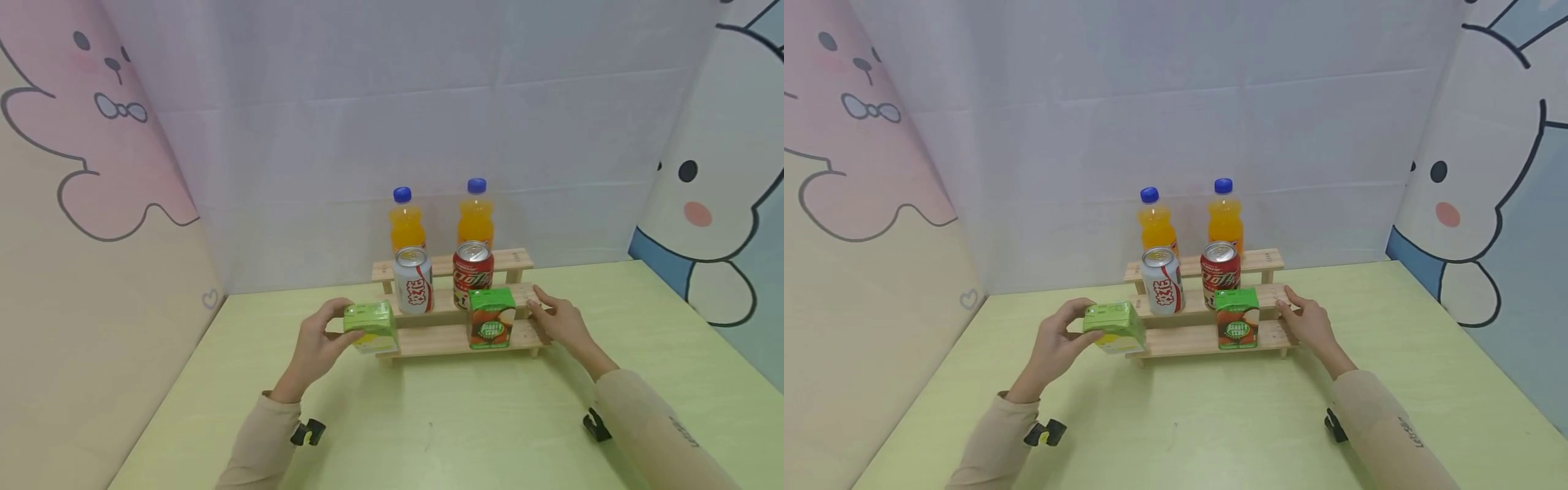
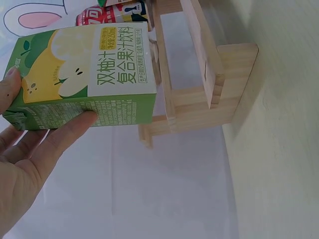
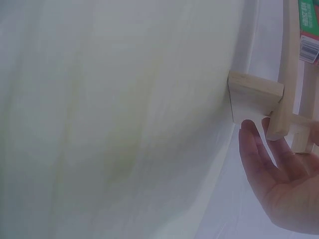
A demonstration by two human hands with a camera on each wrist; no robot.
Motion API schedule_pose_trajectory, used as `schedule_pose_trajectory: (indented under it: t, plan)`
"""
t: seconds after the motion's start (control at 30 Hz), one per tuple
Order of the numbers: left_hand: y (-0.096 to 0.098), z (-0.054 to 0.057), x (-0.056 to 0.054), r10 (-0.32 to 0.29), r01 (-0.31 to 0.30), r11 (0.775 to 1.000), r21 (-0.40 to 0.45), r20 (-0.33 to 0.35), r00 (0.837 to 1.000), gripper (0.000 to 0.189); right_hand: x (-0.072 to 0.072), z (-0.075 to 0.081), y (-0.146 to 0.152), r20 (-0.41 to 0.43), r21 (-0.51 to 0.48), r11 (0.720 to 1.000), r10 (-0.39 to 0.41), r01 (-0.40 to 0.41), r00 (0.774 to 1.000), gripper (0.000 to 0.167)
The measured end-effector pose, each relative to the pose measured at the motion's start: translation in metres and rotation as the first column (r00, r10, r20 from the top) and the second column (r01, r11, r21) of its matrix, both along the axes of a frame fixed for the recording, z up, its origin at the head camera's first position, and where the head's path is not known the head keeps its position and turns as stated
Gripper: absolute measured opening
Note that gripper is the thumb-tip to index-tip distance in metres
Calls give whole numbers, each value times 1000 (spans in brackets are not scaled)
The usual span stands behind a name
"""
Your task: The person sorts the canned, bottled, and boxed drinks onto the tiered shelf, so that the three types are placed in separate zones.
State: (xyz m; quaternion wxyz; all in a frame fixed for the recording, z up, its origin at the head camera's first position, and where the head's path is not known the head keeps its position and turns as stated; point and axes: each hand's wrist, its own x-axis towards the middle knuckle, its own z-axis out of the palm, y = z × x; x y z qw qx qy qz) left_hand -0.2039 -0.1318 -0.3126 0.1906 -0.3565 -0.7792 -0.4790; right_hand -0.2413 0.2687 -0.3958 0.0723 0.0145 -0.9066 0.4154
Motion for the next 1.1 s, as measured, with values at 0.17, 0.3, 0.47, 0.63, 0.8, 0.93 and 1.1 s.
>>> schedule_pose_trajectory:
  t: [0.17,0.3,0.47,0.63,0.8,0.93,1.1]
  plan:
    - [7,0,-1,-5,5,1000,-2,15,1000,37,0,-1,1,0,-4,1000,2,-2,1000,57]
    - [13,-1,-1,-8,8,1000,-13,26,1000,36,0,-1,1,1,1,1000,-1,1,1000,57]
    - [19,-2,-3,-14,14,1000,-7,50,999,36,0,0,0,12,-7,1000,0,0,1000,57]
    - [25,-4,-5,-12,13,1000,-3,79,997,36,0,1,-1,5,-5,1000,3,-3,1000,56]
    - [31,-8,-8,-23,22,1000,16,105,994,35,0,1,-1,-4,-1,1000,9,-9,1000,55]
    - [35,-10,-9,-48,44,998,38,130,990,36,0,1,-1,-5,0,1000,8,-8,1000,55]
    - [42,-13,-11,-80,73,996,56,140,987,37,0,2,0,-6,9,1000,-1,1,1000,55]
